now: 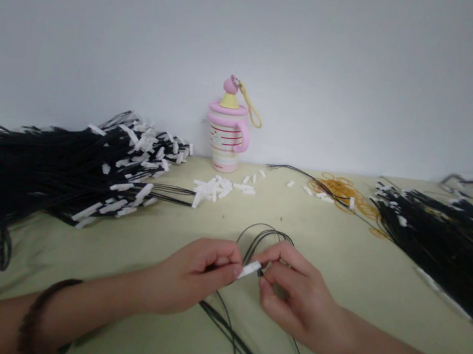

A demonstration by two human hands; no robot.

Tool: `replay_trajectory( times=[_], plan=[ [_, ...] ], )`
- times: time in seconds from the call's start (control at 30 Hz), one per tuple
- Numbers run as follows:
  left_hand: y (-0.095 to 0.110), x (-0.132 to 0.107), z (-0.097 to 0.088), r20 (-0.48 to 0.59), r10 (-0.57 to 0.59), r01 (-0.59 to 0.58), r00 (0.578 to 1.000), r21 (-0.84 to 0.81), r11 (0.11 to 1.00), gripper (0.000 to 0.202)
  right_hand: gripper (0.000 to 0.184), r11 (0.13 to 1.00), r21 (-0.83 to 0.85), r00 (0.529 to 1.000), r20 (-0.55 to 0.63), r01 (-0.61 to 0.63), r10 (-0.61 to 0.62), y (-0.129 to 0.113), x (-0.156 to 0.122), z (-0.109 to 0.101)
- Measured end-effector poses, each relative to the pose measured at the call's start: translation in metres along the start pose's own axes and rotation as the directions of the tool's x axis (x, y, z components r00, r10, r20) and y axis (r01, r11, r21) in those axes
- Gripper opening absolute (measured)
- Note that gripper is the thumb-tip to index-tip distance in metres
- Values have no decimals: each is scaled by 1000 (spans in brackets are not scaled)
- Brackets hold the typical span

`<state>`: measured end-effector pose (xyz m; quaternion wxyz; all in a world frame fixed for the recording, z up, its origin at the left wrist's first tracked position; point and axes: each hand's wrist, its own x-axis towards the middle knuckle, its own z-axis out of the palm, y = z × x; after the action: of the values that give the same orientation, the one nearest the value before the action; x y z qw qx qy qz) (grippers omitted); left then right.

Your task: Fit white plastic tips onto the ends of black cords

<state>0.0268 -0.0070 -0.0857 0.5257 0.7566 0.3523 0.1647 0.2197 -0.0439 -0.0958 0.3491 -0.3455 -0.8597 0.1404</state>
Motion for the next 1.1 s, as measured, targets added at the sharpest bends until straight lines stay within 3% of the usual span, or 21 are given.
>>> replay_trajectory(
  times=[0.63, 1.1],
  plan=[
    [0, 0, -1, -1, -16, 16, 1000, 1, 1000, 23, 11, 1000, 0, 999, 34, -26, 26, -2, 3, 1],
    [2, 4, -1, -18, -55, 55, 998, 6, 998, 25, 8, 998, -63, 998, -62, -8, 4, 0, 2, 5]
  ],
)
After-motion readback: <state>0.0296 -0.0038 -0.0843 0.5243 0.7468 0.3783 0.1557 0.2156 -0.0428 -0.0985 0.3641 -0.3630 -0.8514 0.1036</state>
